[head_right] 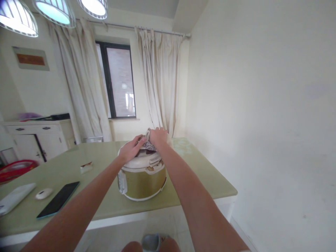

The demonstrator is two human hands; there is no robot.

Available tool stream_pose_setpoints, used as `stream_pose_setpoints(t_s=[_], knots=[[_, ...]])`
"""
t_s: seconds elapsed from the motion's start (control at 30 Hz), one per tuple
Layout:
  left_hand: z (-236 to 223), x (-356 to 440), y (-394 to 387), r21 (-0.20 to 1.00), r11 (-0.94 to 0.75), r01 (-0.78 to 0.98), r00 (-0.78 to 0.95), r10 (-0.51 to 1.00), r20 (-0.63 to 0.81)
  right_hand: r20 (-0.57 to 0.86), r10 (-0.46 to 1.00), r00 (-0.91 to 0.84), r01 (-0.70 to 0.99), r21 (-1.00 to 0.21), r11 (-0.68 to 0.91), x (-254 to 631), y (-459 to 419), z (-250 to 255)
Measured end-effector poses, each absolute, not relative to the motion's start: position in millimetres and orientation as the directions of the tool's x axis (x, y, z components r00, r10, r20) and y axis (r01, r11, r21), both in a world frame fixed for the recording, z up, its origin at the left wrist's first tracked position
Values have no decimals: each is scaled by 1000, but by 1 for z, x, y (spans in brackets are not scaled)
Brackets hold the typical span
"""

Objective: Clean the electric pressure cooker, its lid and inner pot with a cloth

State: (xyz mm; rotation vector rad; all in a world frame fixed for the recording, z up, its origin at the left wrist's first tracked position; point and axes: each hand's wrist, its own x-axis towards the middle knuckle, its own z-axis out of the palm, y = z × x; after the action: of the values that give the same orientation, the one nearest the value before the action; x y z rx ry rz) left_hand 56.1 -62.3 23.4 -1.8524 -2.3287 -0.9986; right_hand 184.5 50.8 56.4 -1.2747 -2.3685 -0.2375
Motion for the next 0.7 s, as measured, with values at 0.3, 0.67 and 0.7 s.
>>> stream_pose_setpoints(t_s=[0.3, 0.67, 0.7], knots=[[22, 55, -62, 468, 115, 876, -322, 862, 392, 382, 763, -521, 794, -113, 598, 203, 44, 51], [25, 57, -62, 441, 135, 887, -317, 874, 370, 562, 558, -610, 681, 13, 732, 256, -19, 8], [25, 56, -62, 438, 140, 888, -320, 872, 369, 567, 594, -570, 722, 1, 692, 252, -11, 13]])
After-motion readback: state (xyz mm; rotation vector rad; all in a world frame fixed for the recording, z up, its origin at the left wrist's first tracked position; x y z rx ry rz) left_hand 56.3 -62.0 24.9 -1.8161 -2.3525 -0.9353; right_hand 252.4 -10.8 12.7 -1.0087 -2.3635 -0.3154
